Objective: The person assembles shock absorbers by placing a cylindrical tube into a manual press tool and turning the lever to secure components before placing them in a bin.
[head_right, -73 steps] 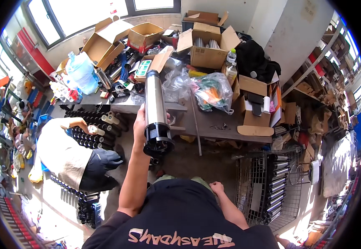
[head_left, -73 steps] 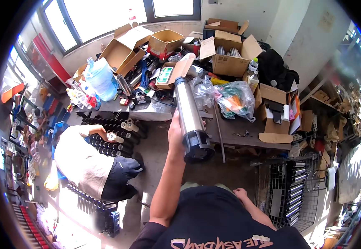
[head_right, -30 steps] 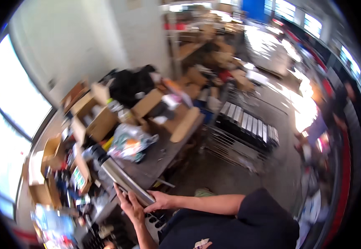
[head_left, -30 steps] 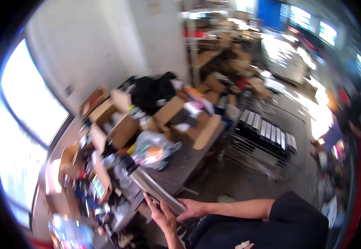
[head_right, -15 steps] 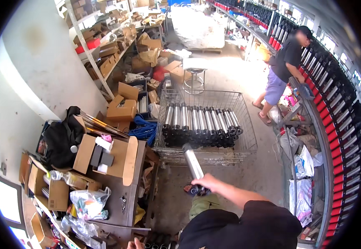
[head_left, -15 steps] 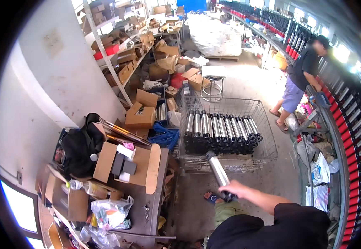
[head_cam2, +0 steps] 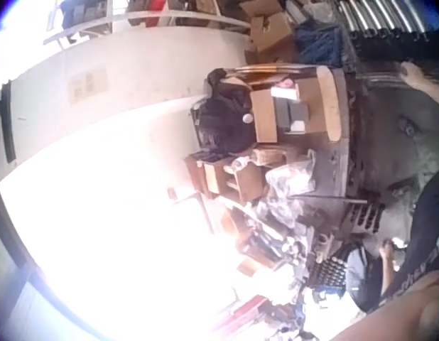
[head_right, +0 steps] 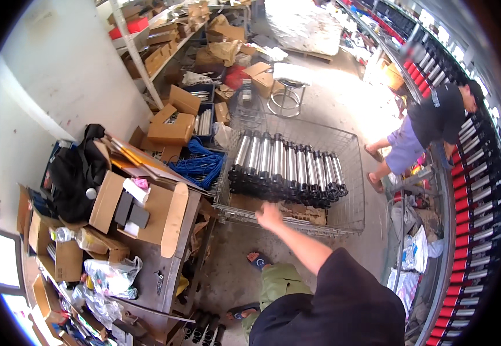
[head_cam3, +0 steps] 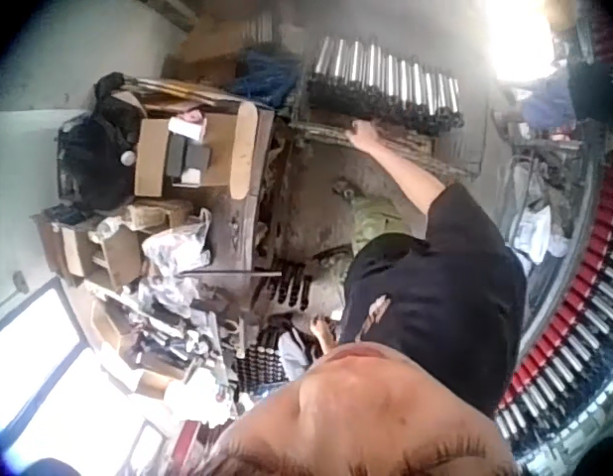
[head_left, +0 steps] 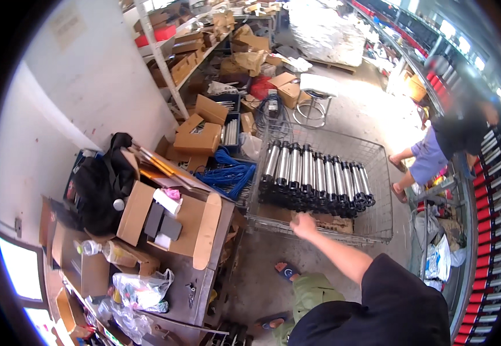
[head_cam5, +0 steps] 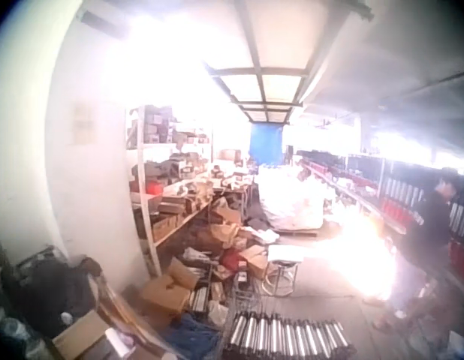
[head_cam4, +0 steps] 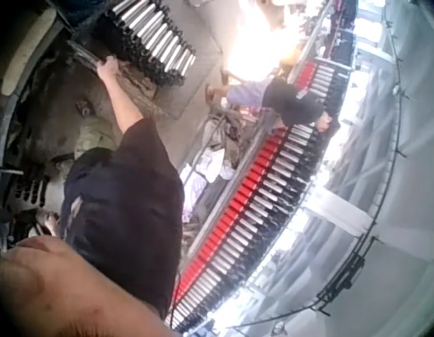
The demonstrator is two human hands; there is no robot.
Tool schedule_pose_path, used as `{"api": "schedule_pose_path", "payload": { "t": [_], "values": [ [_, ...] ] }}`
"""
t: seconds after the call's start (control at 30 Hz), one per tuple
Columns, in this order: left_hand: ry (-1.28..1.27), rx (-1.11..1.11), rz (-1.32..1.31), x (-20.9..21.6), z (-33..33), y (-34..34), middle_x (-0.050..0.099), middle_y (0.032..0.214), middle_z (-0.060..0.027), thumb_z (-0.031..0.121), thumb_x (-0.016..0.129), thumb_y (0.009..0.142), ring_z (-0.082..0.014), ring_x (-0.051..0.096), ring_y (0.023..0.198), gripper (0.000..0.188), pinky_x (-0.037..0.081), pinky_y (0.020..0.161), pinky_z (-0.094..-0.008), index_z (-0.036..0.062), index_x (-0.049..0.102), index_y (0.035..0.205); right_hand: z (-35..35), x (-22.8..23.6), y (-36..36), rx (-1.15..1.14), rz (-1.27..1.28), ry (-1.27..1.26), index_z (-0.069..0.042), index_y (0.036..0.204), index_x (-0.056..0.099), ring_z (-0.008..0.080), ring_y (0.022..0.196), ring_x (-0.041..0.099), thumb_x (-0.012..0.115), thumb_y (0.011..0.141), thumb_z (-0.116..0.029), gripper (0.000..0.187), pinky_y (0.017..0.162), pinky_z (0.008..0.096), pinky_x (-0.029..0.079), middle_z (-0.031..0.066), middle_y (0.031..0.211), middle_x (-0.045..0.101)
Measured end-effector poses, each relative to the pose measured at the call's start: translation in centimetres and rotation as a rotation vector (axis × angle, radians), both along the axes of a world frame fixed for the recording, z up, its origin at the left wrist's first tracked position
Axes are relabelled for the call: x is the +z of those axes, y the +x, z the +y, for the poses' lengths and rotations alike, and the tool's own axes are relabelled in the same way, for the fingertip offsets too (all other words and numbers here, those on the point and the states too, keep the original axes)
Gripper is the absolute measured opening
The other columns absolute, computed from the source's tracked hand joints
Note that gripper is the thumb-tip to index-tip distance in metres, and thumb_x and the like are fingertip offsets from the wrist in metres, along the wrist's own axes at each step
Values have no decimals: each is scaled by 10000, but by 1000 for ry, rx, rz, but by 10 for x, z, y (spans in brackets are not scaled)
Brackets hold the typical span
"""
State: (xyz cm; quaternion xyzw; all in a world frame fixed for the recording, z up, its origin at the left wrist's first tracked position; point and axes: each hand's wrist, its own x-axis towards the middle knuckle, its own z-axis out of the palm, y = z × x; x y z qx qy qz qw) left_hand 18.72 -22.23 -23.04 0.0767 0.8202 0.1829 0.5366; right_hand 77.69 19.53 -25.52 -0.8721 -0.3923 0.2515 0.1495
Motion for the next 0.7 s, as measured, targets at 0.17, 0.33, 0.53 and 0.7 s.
{"api": "schedule_pose_path", "payload": {
  "t": [0.17,0.33,0.53,0.7],
  "values": [
    [29,249,-43,-53,-87,-23,664,786,-84,118,656,909,-222,622,634,101,554,580,-409,52,691,976,-66,-8,-203,331,277,-4,-158,826,778,247,788,733,716,789,-278,141,723,381,569,68,826,751],
    [-91,-133,282,-107,-65,-67,733,960,-188,232,640,818,-332,710,884,318,573,769,-415,-2,713,1020,-122,34,-343,615,299,-22,-67,709,702,171,660,657,810,802,-327,297,656,322,531,62,666,679],
    [-343,66,388,-208,-46,-143,619,1249,-221,407,724,803,-408,574,1215,545,509,985,-513,44,629,1198,-144,5,-433,1001,281,32,-8,1142,588,142,827,576,762,890,-246,388,783,302,502,89,1000,638],
    [-397,192,574,-311,-39,-209,535,1294,-153,224,744,759,-370,558,1189,553,505,936,-503,21,548,1235,-161,1,-520,1019,414,-78,25,1261,540,134,982,571,597,1002,-153,319,851,296,480,80,1112,621]
  ]
}}
